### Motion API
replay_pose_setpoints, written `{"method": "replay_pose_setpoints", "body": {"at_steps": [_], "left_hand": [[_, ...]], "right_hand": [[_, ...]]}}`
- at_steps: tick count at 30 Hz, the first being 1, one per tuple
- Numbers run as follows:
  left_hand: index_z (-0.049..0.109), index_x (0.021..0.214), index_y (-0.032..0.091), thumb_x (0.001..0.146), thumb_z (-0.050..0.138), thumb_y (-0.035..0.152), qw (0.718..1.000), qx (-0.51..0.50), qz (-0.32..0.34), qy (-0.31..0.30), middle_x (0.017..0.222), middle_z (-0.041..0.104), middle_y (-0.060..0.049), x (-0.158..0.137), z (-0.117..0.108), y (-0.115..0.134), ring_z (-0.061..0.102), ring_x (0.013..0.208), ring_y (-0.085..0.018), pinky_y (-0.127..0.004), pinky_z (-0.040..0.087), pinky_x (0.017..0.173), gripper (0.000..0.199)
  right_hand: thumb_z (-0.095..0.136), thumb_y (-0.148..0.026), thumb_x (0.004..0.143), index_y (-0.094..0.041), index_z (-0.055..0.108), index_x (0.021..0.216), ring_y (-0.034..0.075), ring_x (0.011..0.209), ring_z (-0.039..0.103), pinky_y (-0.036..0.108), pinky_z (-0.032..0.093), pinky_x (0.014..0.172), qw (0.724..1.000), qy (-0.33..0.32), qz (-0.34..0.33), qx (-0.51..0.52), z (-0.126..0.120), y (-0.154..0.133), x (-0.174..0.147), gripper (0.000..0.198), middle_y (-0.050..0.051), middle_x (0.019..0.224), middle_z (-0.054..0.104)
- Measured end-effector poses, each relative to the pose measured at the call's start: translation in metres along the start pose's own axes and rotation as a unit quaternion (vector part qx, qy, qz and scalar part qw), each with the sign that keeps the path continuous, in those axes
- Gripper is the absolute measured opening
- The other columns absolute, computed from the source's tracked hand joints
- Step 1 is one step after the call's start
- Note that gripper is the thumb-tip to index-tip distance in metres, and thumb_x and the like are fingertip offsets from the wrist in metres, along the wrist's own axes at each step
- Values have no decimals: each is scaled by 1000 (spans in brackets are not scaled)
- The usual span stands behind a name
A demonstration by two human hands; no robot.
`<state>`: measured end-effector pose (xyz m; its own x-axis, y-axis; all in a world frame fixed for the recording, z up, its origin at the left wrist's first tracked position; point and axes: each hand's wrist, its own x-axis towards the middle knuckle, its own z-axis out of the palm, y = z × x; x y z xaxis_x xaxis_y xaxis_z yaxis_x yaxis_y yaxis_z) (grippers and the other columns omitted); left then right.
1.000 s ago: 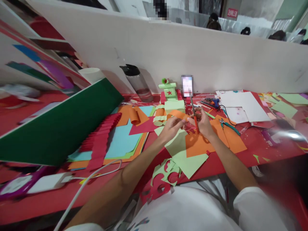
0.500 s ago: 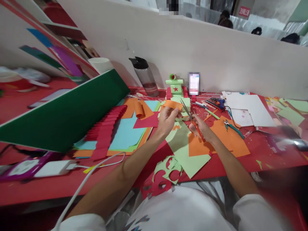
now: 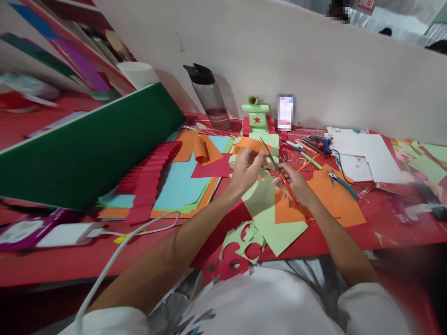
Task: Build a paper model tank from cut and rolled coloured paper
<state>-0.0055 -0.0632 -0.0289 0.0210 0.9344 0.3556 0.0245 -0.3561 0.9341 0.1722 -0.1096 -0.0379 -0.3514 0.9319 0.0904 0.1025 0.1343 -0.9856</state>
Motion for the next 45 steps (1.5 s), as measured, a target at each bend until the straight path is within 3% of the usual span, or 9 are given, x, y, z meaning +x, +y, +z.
{"method": "replay_pose_setpoints", "body": {"at_steps": [9, 19, 33, 45], "left_hand": [[51, 80, 21, 97, 58, 28, 999, -30, 2, -16, 70, 57, 2, 0, 2, -3, 59, 65, -13, -27, 44, 62, 20], [54, 83, 21, 97, 60, 30, 999, -47, -10, -17, 70, 58, 1, 0, 2, -1, 64, 66, -14, -26, 46, 62, 18], [50, 76, 22, 95, 64, 38, 998, -55, -21, -10, 66, 58, 1, 0, 3, -1, 62, 63, -14, -27, 44, 59, 29], [54, 77, 21, 94, 62, 35, 998, -64, -24, -14, 67, 59, 1, 0, 3, 0, 62, 63, -14, -27, 45, 60, 24]], "right_hand": [[73, -60, 88, -24, 59, 116, 12, 59, 50, 22, 55, 44, 1000, 20, 10, -8, 3, -4, -1, 47, -3, 77, 50], [69, -72, 86, -22, 60, 113, 10, 52, 53, 21, 52, 40, 999, 34, 7, -39, 4, -7, -2, 58, -2, 79, 55], [71, -67, 86, -22, 60, 113, 10, 53, 51, 21, 52, 40, 999, 43, -5, -31, 7, -5, -2, 53, -5, 73, 52], [74, -64, 86, -23, 62, 112, 10, 49, 49, 23, 53, 39, 998, 44, -7, -39, 6, -4, -3, 50, -4, 72, 52]]}}
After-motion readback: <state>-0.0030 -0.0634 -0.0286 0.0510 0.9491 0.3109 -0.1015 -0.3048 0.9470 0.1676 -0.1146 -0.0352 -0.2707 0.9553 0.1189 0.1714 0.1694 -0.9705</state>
